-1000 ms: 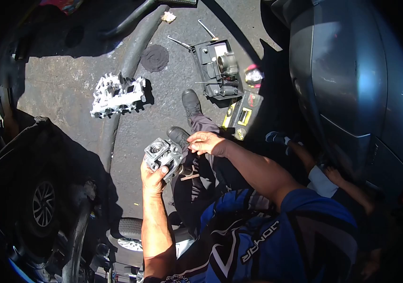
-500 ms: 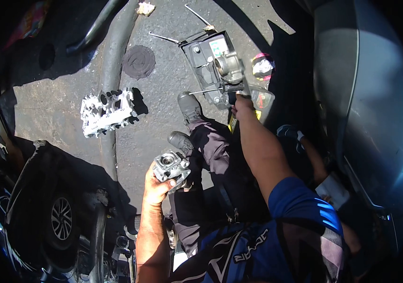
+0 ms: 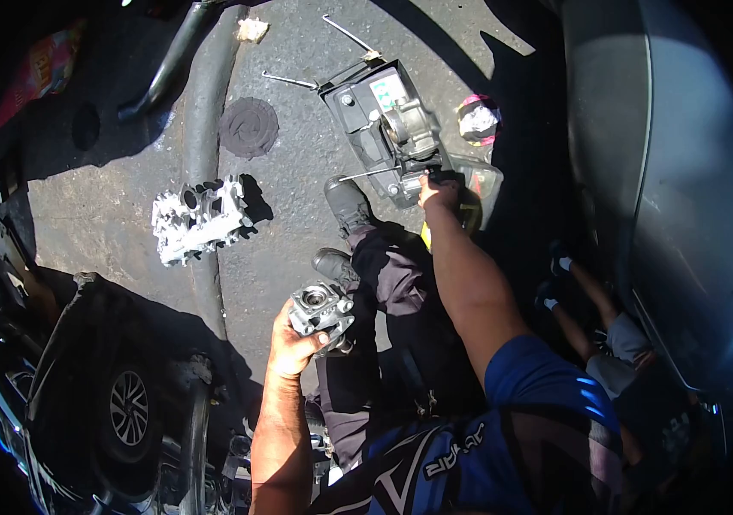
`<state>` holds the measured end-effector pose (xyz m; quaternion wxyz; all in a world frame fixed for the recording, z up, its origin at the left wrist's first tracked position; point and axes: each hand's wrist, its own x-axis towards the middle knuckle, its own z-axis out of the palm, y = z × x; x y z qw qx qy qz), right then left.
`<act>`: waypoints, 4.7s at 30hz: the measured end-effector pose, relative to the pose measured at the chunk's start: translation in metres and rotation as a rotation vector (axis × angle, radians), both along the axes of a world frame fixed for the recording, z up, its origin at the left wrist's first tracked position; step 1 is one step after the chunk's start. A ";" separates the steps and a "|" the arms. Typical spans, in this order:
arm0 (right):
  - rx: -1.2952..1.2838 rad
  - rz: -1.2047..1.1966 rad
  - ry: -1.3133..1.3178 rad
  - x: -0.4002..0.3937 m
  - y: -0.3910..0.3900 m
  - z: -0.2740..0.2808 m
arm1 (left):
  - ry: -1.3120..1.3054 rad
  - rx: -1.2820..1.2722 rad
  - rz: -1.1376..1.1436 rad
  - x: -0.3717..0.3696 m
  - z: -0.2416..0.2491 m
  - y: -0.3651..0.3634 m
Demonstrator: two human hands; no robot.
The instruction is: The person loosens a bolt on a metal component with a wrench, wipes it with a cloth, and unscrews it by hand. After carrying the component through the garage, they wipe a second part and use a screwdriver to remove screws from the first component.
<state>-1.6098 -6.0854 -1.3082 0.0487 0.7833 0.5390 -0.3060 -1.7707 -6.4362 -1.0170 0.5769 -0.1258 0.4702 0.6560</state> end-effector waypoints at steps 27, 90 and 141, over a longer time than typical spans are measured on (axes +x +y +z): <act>-0.792 -0.599 1.341 0.084 -0.090 0.208 | 0.140 0.140 -0.217 -0.024 0.063 -0.007; -0.082 -1.552 1.794 0.270 -0.297 0.212 | 0.087 -0.315 -1.197 0.190 -0.288 0.444; 0.603 -0.688 0.599 0.390 -0.271 0.462 | 1.039 2.318 -1.170 0.374 0.192 0.373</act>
